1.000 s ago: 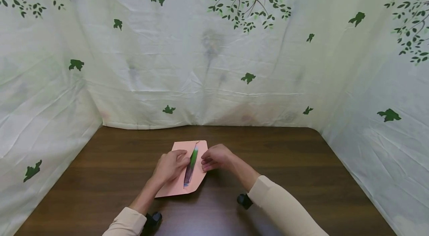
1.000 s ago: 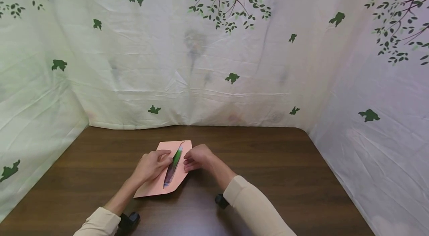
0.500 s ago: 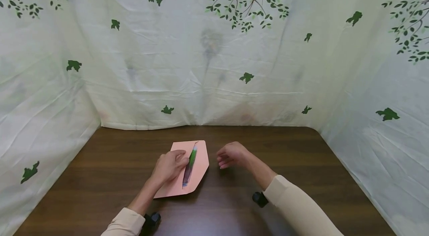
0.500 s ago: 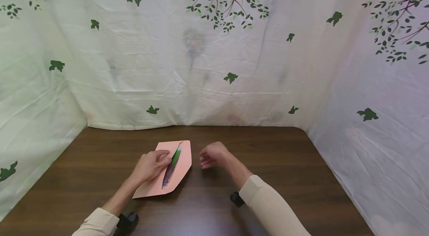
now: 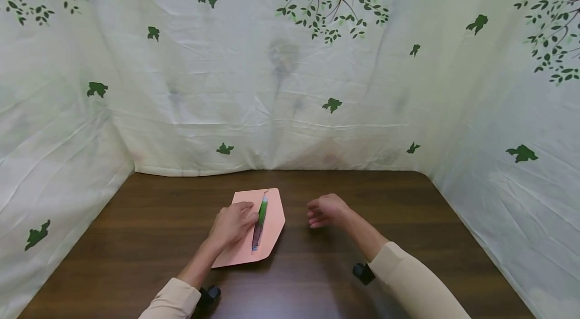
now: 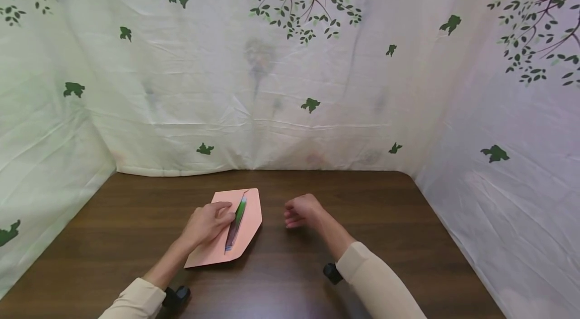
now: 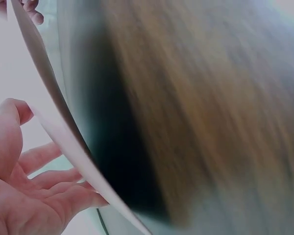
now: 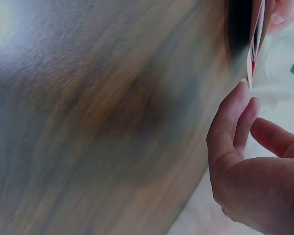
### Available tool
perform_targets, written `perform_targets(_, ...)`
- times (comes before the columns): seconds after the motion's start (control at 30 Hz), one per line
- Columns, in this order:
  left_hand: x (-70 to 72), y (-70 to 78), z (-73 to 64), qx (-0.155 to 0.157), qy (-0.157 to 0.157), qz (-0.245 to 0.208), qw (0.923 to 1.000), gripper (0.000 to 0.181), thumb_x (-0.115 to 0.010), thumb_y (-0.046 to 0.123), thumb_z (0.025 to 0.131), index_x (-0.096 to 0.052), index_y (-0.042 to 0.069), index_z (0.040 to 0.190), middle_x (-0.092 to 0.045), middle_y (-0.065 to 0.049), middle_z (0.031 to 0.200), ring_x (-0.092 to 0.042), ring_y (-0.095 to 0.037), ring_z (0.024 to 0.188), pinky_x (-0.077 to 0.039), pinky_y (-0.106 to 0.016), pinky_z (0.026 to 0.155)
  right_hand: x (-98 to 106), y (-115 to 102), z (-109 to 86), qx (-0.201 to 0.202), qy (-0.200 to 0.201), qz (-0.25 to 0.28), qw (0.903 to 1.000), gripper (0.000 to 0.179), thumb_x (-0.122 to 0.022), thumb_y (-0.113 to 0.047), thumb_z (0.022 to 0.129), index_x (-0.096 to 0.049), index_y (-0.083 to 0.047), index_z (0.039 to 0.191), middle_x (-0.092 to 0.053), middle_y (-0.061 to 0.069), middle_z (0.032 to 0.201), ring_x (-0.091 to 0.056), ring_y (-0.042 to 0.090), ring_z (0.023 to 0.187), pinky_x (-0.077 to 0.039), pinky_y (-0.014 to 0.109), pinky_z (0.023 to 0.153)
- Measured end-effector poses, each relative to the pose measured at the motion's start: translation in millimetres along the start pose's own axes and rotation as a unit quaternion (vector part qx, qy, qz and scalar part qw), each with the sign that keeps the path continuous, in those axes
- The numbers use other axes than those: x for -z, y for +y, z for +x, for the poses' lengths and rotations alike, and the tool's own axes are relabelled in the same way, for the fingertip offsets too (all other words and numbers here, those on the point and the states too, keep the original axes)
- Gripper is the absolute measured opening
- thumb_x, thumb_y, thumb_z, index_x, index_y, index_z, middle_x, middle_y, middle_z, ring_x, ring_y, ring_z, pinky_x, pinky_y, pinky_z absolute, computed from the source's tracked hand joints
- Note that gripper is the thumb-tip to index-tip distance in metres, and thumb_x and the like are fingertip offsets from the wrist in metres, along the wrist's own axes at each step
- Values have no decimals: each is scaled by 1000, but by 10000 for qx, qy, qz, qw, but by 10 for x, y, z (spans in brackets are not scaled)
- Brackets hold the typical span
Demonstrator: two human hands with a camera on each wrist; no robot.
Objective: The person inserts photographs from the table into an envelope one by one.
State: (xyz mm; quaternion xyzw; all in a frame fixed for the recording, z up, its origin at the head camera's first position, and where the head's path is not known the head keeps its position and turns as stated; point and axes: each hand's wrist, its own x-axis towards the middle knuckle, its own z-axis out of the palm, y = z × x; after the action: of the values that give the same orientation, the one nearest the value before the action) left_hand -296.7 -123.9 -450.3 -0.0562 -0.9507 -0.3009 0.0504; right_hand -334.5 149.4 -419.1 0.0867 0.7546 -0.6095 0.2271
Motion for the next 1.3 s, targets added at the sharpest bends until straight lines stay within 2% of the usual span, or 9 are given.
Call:
perform_targets(0.2, -78, 78, 66, -84, 23, -41, 10000, 43, -61, 28, 93, -70, 4, 127, -72, -17, 124, -66, -44, 111, -52, -55, 92, 96, 26, -9, -118, 92, 35, 9999, 37, -56, -10, 99, -60, 11, 129, -66, 11, 90, -68, 22, 74, -61, 38, 75)
perform_targets(0.5, -208, 184, 114, -201, -45, -90, 9997, 42, -61, 27, 93, -69, 4, 127, -72, -17, 125, -67, -43, 111, -52, -53, 92, 202, 100, 2, -123, 186, 69, 9997, 36, -55, -11, 100, -61, 12, 126, -66, 13, 91, -68, 23, 75, -61, 40, 75)
perform_targets(0.7, -207, 241, 107, -76, -56, -245, 9997, 43, -62, 28, 94, -69, 3, 128, -71, -16, 126, -66, -40, 116, -51, -52, 96, 296, 132, -13, -76, 203, 158, 9996, 37, -55, -11, 100, -60, 11, 128, -67, 17, 97, -70, 26, 81, -61, 39, 76)
perform_targets(1.03, -236, 254, 100, -32, -40, -198, 9998, 43, -66, 29, 93, -69, 4, 128, -71, -16, 127, -67, -41, 113, -53, -52, 92, 377, 190, -34, -69, 193, 234, 9995, 36, -55, -12, 100, -61, 13, 125, -66, 14, 90, -69, 24, 76, -61, 38, 75)
perform_targets(1.3, -177, 267, 96, -114, 27, -299, 9995, 41, -64, 29, 96, -70, 3, 126, -71, -17, 125, -66, -44, 114, -51, -55, 95, 397, 215, -31, -140, 232, 307, 9992, 34, -55, -12, 100, -61, 12, 124, -65, 14, 91, -68, 24, 76, -60, 38, 75)
